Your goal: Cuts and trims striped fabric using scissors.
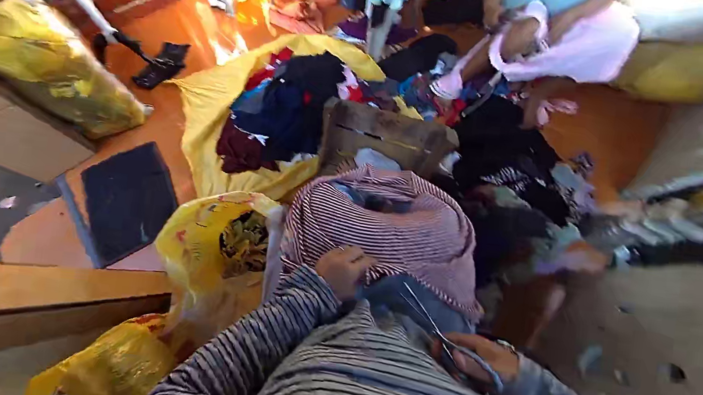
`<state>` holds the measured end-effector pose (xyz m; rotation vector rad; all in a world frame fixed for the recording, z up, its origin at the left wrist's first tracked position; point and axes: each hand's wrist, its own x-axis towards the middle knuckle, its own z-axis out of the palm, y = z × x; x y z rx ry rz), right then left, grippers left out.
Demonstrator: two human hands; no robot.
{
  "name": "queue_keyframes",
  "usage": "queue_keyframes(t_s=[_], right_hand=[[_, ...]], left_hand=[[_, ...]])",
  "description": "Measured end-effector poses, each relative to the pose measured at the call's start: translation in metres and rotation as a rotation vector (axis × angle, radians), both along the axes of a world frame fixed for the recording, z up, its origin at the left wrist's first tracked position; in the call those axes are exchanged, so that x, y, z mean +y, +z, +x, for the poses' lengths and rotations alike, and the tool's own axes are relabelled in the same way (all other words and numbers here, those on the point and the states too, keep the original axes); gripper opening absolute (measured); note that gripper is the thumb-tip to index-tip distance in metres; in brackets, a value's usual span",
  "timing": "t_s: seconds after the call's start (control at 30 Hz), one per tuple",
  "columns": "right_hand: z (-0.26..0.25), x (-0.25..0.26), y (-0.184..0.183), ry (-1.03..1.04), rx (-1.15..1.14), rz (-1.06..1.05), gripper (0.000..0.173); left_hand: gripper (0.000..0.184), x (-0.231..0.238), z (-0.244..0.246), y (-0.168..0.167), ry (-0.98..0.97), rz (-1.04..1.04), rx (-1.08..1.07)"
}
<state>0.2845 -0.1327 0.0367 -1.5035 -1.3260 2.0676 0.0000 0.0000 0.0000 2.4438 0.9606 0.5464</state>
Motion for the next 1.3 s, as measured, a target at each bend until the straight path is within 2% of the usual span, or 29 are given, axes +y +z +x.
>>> queue_keyframes(t_s=[0.1, 0.2, 0.37, 0.6, 0.73, 0.93, 1.03, 1.2, 1.3], right_hand=[[-0.013, 0.012, 0.011, -0.019, -0.044, -0.158, 0.058], [-0.021, 0.021, 0.015, -0.063, -0.039, -0.176, 0.051], [-0.022, 0.030, 0.011, -0.106, 0.114, -0.178, 0.065], [-0.036, 0.047, -0.004, -0.268, 0.226, -0.157, 0.060], [-0.049, 0.050, -0.010, -0.384, 0.290, -0.162, 0.050], [-0.047, 0.044, -0.014, -0.439, 0.317, -0.191, 0.060], [-0.052, 0.043, -0.008, -0.446, 0.225, -0.144, 0.053], [-0.056, 0.041, -0.006, -0.530, 0.214, -0.115, 0.039], [-0.056, 0.050, -0.007, -0.482, 0.226, -0.116, 0.041]], left_hand=[[0.040, 0.001, -0.002, -0.009, 0.002, 0.103, -0.107], [0.039, 0.003, -0.004, -0.012, -0.023, 0.143, -0.153], [0.038, 0.000, -0.007, -0.012, -0.048, 0.144, -0.166], [0.035, 0.010, -0.012, -0.019, -0.125, 0.162, -0.229], [0.031, 0.010, -0.014, -0.023, -0.144, 0.198, -0.275], [0.030, 0.010, -0.014, -0.023, -0.153, 0.199, -0.285], [0.029, 0.008, -0.013, -0.023, -0.142, 0.188, -0.297], [0.028, 0.008, -0.015, -0.023, -0.125, 0.195, -0.317], [0.029, 0.008, -0.016, -0.023, -0.135, 0.195, -0.323]])
